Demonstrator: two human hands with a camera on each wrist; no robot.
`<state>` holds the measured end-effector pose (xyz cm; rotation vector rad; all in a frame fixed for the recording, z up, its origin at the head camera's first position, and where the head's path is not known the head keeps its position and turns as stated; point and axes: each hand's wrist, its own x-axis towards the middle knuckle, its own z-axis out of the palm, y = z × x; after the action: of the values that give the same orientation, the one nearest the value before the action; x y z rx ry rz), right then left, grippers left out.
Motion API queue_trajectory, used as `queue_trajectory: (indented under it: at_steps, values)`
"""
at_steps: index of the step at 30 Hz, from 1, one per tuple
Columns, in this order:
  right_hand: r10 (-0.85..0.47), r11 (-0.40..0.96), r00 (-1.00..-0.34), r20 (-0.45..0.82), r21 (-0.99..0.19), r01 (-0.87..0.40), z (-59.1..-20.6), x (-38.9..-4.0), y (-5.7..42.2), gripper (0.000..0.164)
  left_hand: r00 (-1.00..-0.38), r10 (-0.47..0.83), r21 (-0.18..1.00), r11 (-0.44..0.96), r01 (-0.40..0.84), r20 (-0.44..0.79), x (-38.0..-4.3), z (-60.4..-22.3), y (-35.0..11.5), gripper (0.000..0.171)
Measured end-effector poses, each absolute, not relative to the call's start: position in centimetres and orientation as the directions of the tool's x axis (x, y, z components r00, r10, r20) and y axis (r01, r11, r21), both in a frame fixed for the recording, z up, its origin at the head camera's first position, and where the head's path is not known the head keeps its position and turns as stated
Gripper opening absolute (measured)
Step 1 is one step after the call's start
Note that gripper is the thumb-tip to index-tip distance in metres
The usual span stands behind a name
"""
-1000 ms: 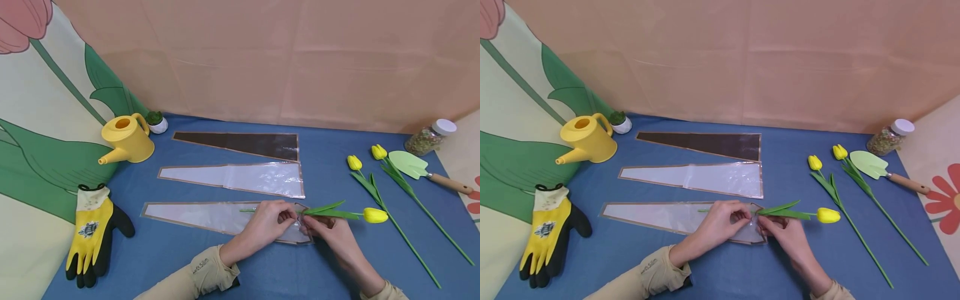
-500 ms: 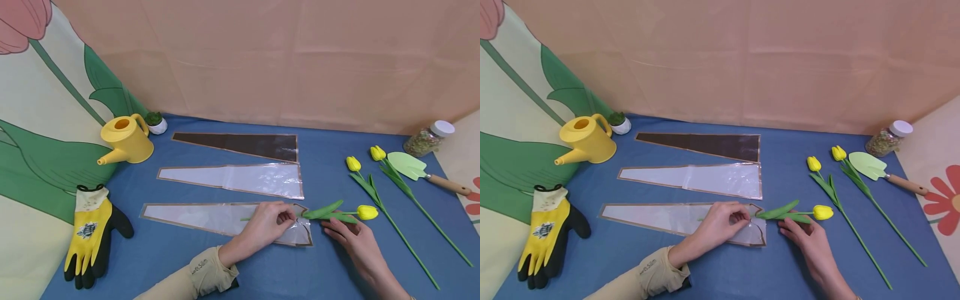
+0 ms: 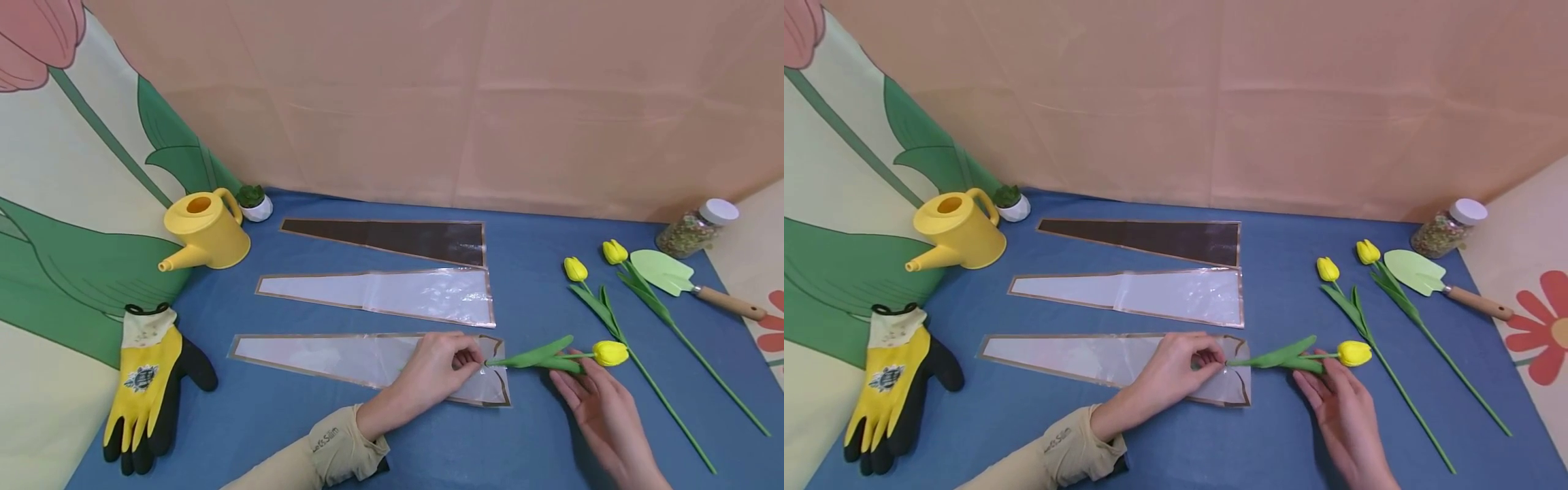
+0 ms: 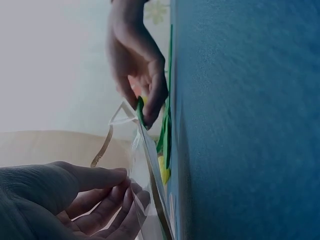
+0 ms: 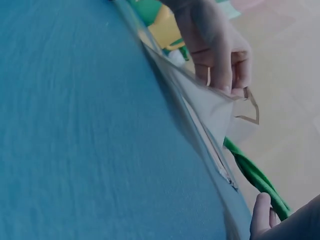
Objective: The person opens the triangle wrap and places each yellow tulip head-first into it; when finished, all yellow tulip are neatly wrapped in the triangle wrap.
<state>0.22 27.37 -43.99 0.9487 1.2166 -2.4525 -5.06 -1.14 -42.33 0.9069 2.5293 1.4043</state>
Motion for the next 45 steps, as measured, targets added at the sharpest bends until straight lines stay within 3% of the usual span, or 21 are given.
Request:
queue_trajectory:
  at_steps: [8, 17, 26, 31, 45]
  values:
    - [-0.034, -0.784, -0.818, -0.575, -0.492, 0.379, -44.7, 1.7, 28.4, 0.024, -0.811, 0.555, 0.793, 0.401, 0.458, 0.188, -4.9, -42.2, -0.9, 0.011]
    - [-0.001, -0.753, -0.719, -0.695, -0.472, 0.458, -45.0, 1.6, 28.4, 0.032, -0.811, 0.560, 0.787, 0.417, 0.455, 0.172, -4.6, -42.2, -0.8, 0.012]
    - [-0.006, -0.794, -0.738, -0.674, -0.445, 0.413, -45.3, 2.5, 28.4, 0.026, -0.797, 0.578, 0.783, 0.410, 0.468, 0.174, -4.4, -42.6, -0.7, 0.011]
    - [-0.007, -0.789, -0.727, -0.686, -0.443, 0.425, -45.3, 2.4, 28.2, 0.041, -0.795, 0.579, 0.786, 0.401, 0.471, 0.181, -4.5, -42.6, -0.8, 0.011]
    - [-0.011, -0.781, -0.783, -0.622, -0.484, 0.396, -44.8, 2.6, 27.8, 0.017, -0.797, 0.568, 0.768, 0.413, 0.490, 0.203, -4.8, -42.6, -1.4, 0.011]
